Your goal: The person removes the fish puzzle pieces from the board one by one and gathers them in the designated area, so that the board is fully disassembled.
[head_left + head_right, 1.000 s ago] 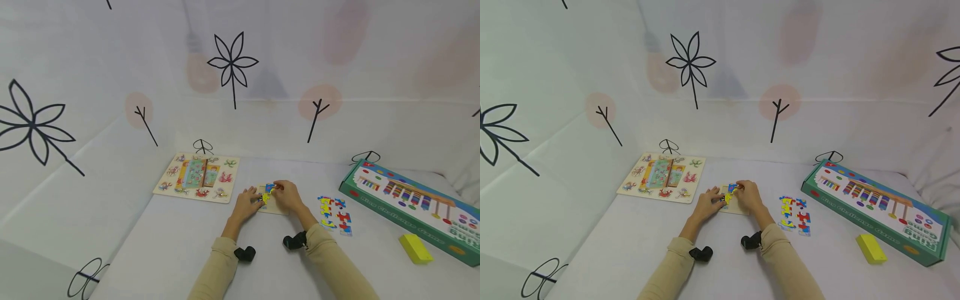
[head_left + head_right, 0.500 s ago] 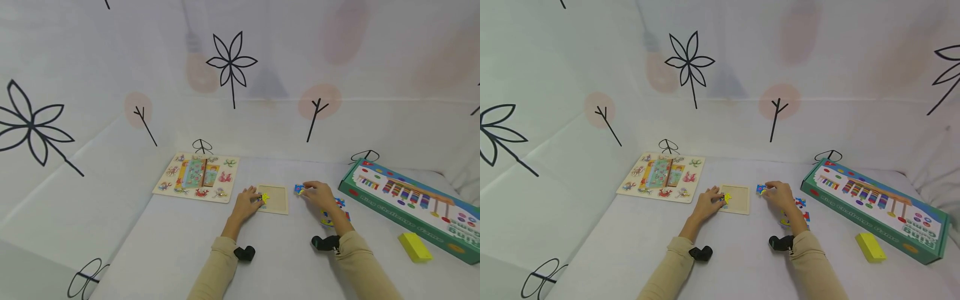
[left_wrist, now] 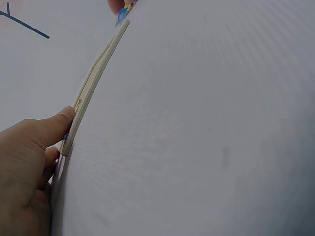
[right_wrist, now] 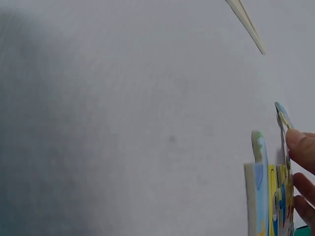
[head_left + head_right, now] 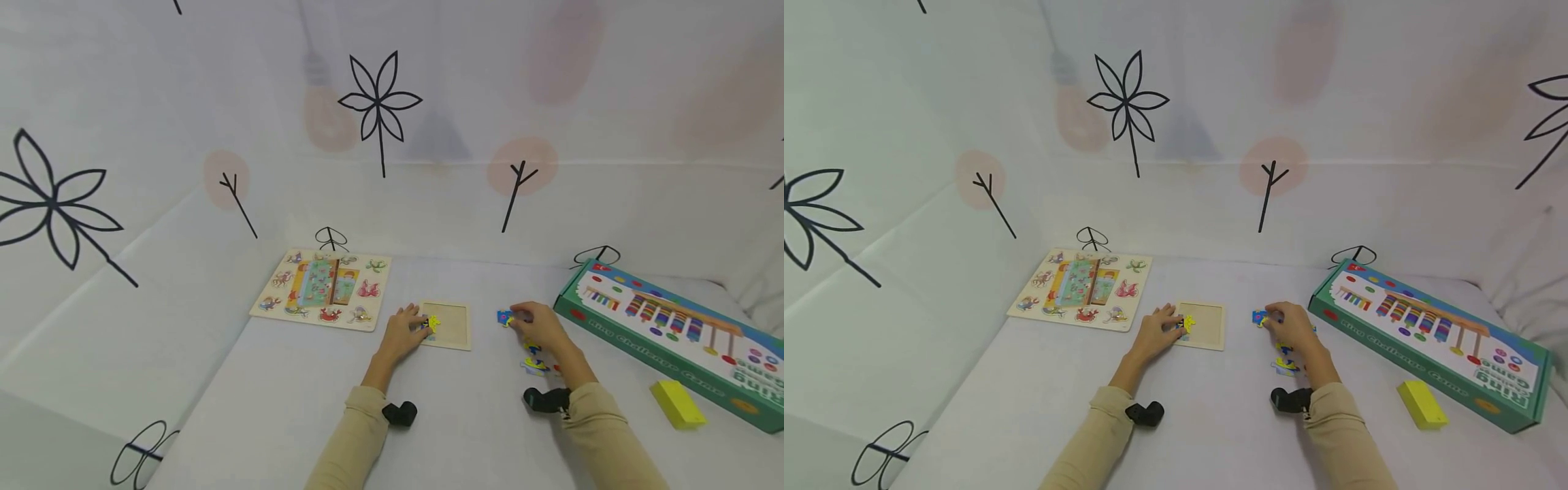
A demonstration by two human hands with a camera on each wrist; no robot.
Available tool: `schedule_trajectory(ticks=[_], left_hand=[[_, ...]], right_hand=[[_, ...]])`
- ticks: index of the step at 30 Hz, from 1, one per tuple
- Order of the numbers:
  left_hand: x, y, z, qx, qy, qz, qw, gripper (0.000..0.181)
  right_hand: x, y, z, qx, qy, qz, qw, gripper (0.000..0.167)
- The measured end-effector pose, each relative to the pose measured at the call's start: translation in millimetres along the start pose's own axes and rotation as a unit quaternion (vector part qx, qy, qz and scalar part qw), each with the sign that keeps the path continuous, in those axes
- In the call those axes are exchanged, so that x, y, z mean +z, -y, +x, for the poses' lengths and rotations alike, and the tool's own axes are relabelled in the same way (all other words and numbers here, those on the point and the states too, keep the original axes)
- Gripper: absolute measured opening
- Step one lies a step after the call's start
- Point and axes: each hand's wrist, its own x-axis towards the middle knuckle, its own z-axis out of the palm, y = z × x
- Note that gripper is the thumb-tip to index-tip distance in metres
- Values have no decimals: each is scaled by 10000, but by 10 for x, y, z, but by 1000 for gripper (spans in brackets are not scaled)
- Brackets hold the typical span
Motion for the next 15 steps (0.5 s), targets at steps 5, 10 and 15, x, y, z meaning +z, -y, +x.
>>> schedule_trajectory(ticks=[5, 10, 15], left_hand=[[-1, -2, 1, 20, -10, -5, 10000, 33], [-5, -4, 1, -8, 15, 17, 10000, 33], [1, 2, 2, -17, 7, 14, 10000, 33]], right_hand=[[-5, -21, 2, -114, -35, -106, 9999, 32], [8, -43, 11, -172, -76, -152, 9997, 31], [9, -46, 20, -282, -49, -216, 9994, 31]])
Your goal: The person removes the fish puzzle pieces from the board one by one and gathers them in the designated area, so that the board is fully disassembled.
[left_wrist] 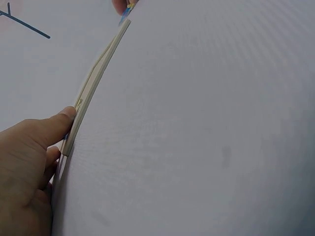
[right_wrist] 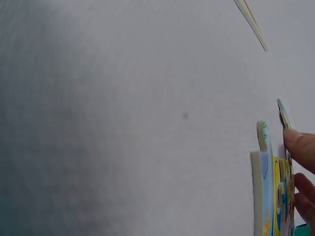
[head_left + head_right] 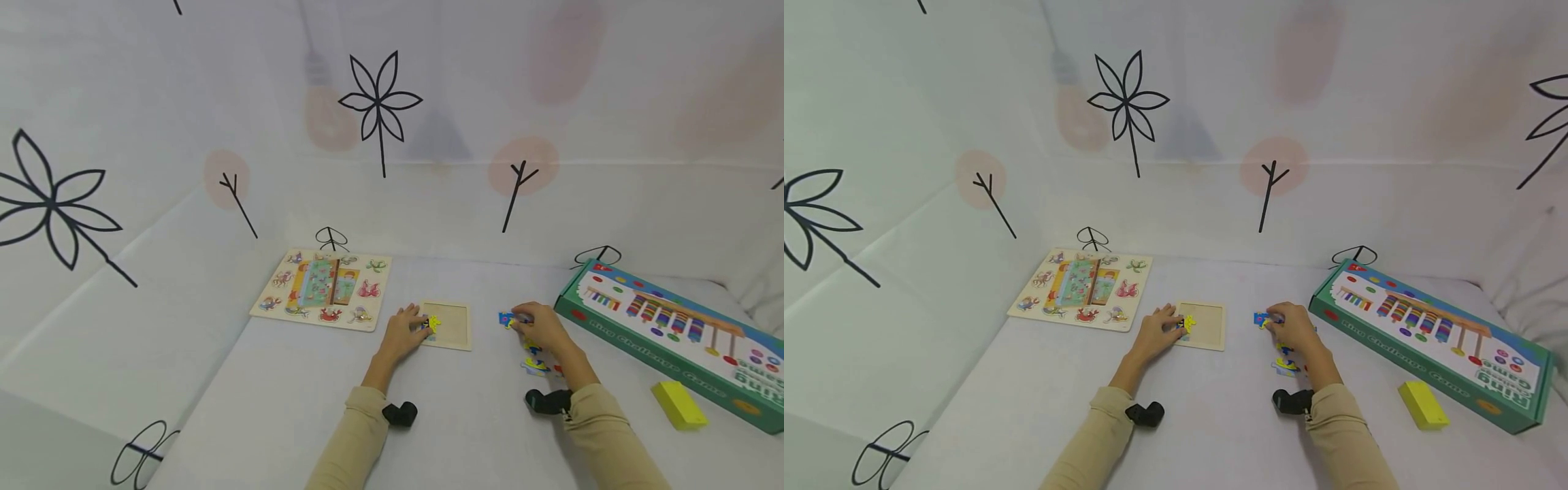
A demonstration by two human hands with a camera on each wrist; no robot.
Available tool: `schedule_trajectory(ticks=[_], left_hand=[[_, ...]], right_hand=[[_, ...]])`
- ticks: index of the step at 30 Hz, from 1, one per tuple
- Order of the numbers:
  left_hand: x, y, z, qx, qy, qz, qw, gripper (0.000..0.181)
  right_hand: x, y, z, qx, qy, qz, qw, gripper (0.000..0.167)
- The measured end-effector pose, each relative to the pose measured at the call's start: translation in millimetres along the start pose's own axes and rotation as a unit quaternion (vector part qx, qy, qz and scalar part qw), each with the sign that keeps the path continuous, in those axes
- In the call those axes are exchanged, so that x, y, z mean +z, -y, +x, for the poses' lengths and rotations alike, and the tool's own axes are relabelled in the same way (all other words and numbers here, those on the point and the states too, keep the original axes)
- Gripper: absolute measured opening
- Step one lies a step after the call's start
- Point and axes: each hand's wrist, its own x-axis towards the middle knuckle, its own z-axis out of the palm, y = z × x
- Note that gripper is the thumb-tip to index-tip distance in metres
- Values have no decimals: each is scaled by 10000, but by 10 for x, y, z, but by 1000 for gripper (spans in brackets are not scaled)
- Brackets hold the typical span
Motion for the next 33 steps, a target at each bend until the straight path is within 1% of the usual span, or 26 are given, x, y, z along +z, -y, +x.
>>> schedule_trajectory(ticks=[5, 8, 15, 21, 33], left_hand=[[7, 8, 1, 59, -42, 12, 10000, 33], [11, 10, 5, 111, -65, 22, 9999, 33], [14, 23, 13, 116, -41, -100, 9999, 33], [25, 30, 9, 53, -41, -140, 9999, 33], [6, 3, 1, 55, -57, -159, 9998, 33]], right_hand=[[-12, -6, -5, -216, 41, -124, 9997, 30], [-20, -10, -14, -282, 55, -171, 9994, 31], [-23, -21, -23, -201, 142, -149, 9996, 33], [-28, -34, -37, -353, 199, -139, 9991, 31], [-58, -11, -47, -347, 303, -170, 9988, 32]])
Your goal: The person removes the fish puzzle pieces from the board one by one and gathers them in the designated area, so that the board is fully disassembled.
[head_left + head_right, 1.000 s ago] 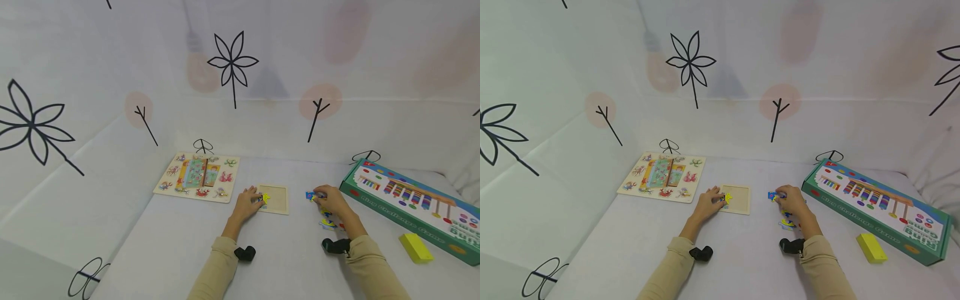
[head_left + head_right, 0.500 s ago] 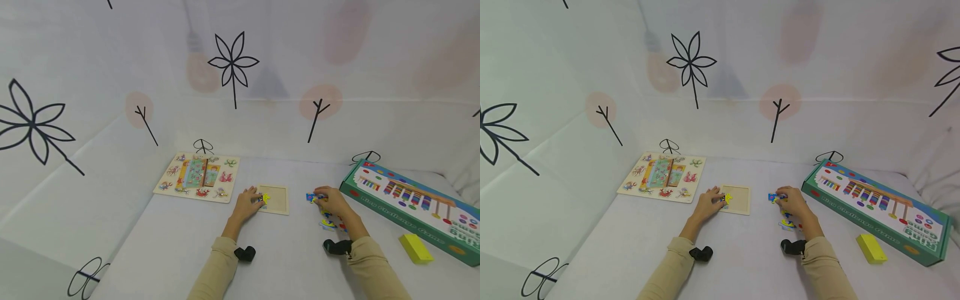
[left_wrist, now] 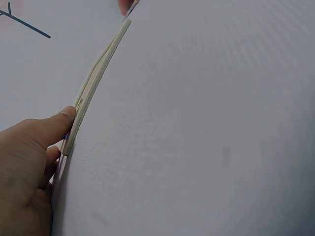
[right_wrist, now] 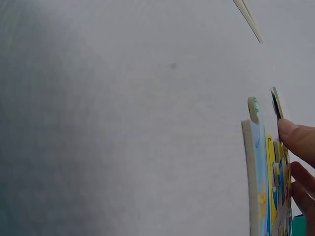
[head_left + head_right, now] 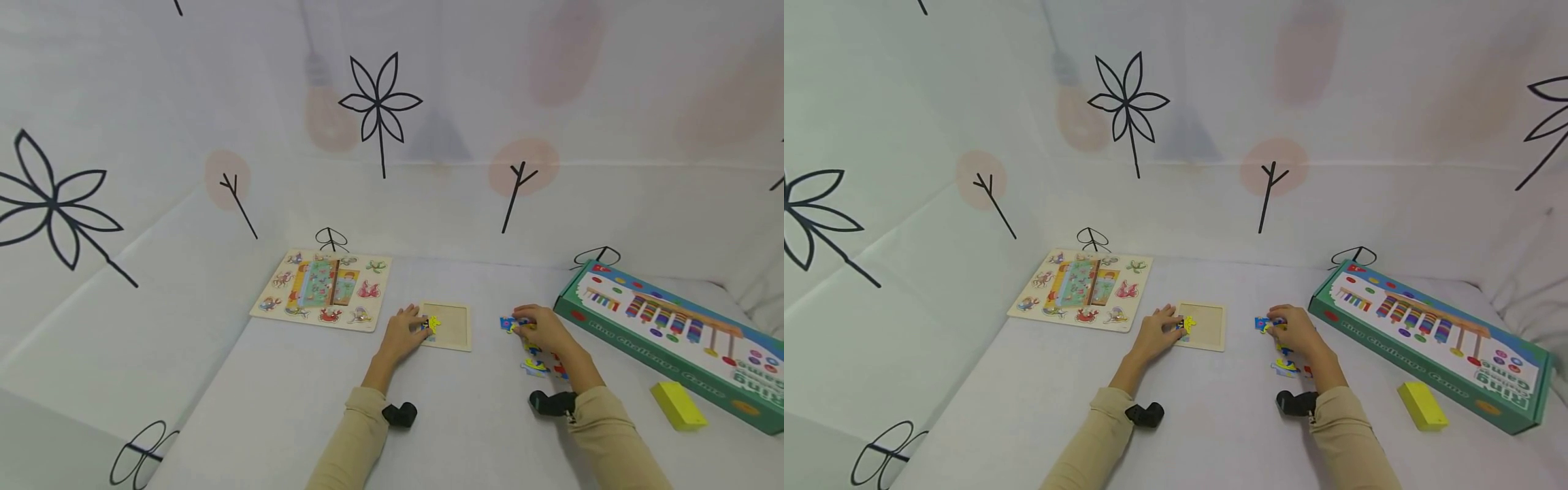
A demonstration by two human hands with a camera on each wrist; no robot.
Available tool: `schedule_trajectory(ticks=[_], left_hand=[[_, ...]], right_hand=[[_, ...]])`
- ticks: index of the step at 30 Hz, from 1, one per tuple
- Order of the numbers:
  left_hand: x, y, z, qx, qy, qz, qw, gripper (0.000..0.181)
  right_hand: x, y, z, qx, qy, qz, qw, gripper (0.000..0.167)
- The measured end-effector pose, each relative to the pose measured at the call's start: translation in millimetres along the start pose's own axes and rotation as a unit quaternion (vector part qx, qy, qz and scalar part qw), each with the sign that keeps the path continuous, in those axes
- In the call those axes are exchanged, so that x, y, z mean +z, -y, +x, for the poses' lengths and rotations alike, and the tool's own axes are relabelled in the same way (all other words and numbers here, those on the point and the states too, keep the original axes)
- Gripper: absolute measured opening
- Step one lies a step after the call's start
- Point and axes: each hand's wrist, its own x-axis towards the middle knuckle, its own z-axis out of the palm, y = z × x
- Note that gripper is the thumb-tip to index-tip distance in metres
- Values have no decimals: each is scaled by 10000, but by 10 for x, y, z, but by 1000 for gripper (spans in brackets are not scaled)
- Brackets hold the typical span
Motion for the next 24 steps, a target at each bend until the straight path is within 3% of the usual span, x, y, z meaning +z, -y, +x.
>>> schedule_trajectory(ticks=[10, 17, 20, 24], left_hand=[[-10, -17, -5, -49, 35, 45, 10000, 33], [-8, -15, -14, 1, 36, 3, 10000, 32], [-14, -5, -19, -45, 85, -110, 9999, 35], [-23, 5, -20, -31, 158, -107, 9998, 37]], right_hand=[[-11, 16, -13, -18, 70, -61, 10000, 33], [-7, 48, -22, 100, 22, -15, 9999, 43], [22, 94, -12, 195, -158, -127, 9996, 46], [109, 206, 23, 183, -709, 64, 9973, 47]])
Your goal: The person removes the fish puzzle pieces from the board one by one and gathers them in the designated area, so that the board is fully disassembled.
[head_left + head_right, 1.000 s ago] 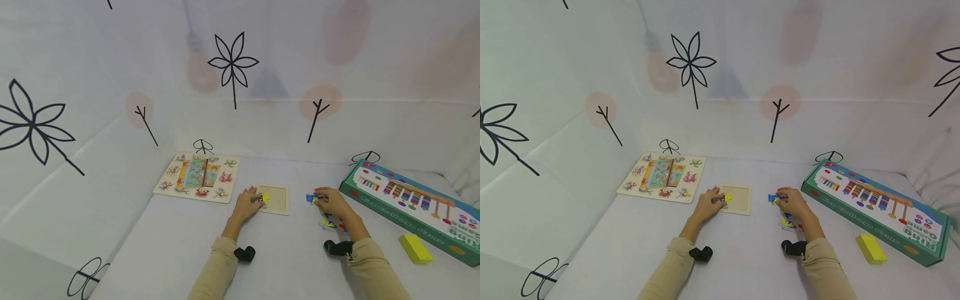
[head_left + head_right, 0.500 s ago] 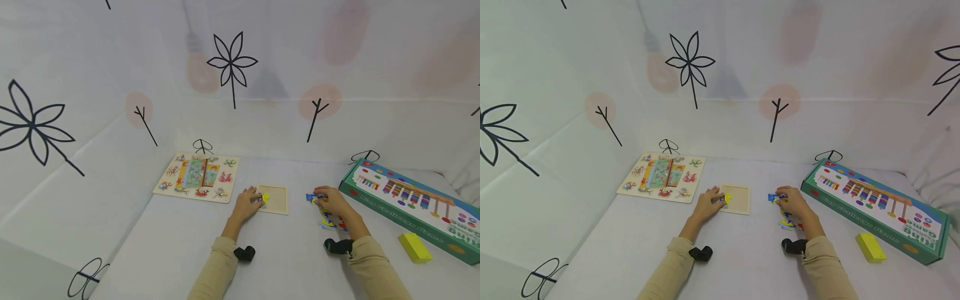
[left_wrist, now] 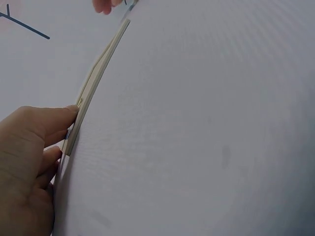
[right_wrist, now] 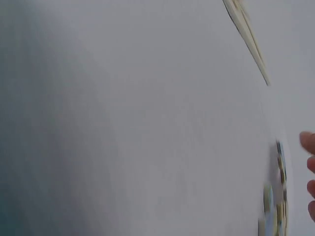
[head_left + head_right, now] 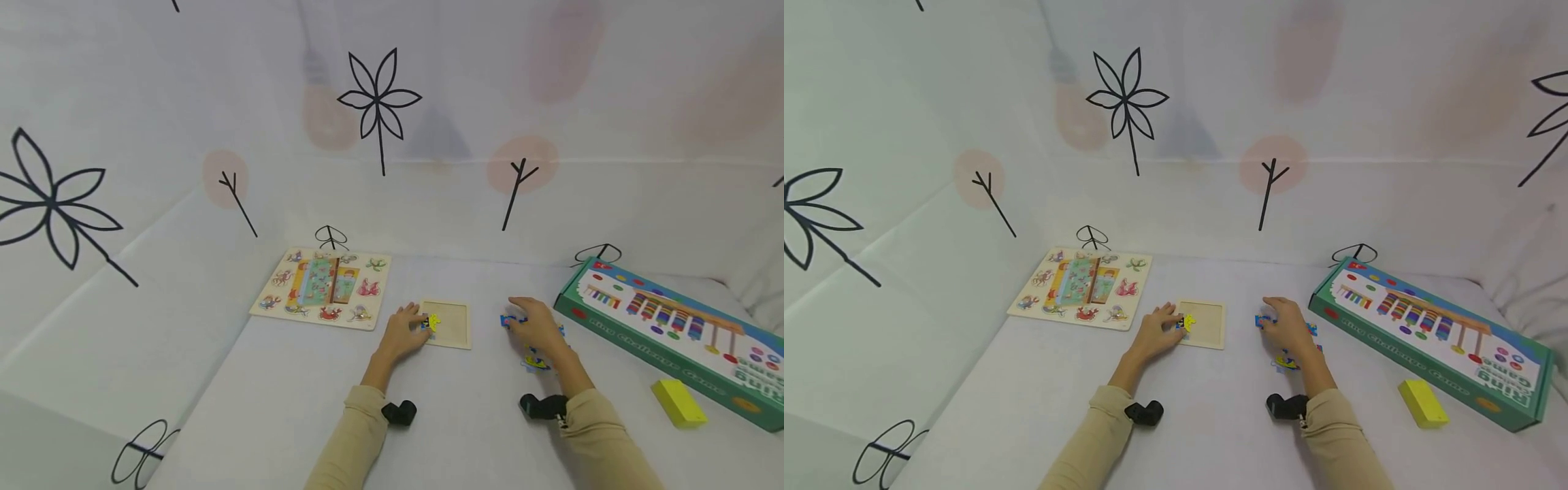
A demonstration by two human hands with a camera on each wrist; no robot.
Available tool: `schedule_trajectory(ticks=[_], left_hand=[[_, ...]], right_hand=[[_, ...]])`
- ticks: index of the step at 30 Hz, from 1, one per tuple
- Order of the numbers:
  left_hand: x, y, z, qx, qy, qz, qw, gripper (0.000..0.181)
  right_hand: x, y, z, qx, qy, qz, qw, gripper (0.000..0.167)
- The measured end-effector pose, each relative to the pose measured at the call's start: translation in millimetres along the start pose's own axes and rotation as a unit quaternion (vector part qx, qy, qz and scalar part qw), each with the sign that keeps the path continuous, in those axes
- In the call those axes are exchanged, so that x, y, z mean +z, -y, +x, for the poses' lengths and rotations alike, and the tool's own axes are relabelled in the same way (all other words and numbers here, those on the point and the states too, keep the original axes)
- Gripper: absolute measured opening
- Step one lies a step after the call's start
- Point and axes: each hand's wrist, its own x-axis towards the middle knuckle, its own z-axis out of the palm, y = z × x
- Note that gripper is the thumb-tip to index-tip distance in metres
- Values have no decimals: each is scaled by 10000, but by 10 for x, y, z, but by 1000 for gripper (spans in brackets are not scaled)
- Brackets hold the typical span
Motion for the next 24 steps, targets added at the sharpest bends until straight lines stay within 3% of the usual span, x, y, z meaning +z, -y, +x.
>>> schedule_trajectory(ticks=[4, 7, 19, 24], left_hand=[[-8, -8, 7, 104, 23, 180, 9998, 36], [-8, -29, 15, 119, 51, 248, 9996, 37], [46, -115, -13, -496, 30, 745, 9960, 40], [41, -99, -71, -507, 34, 629, 9967, 40]], right_hand=[[135, 147, 28, -310, -578, 452, 9968, 44], [251, 252, 70, -547, -742, 562, 9942, 42], [693, 603, 240, -790, -385, 1329, 9872, 38], [845, 691, 311, -833, -108, 1045, 9910, 35]])
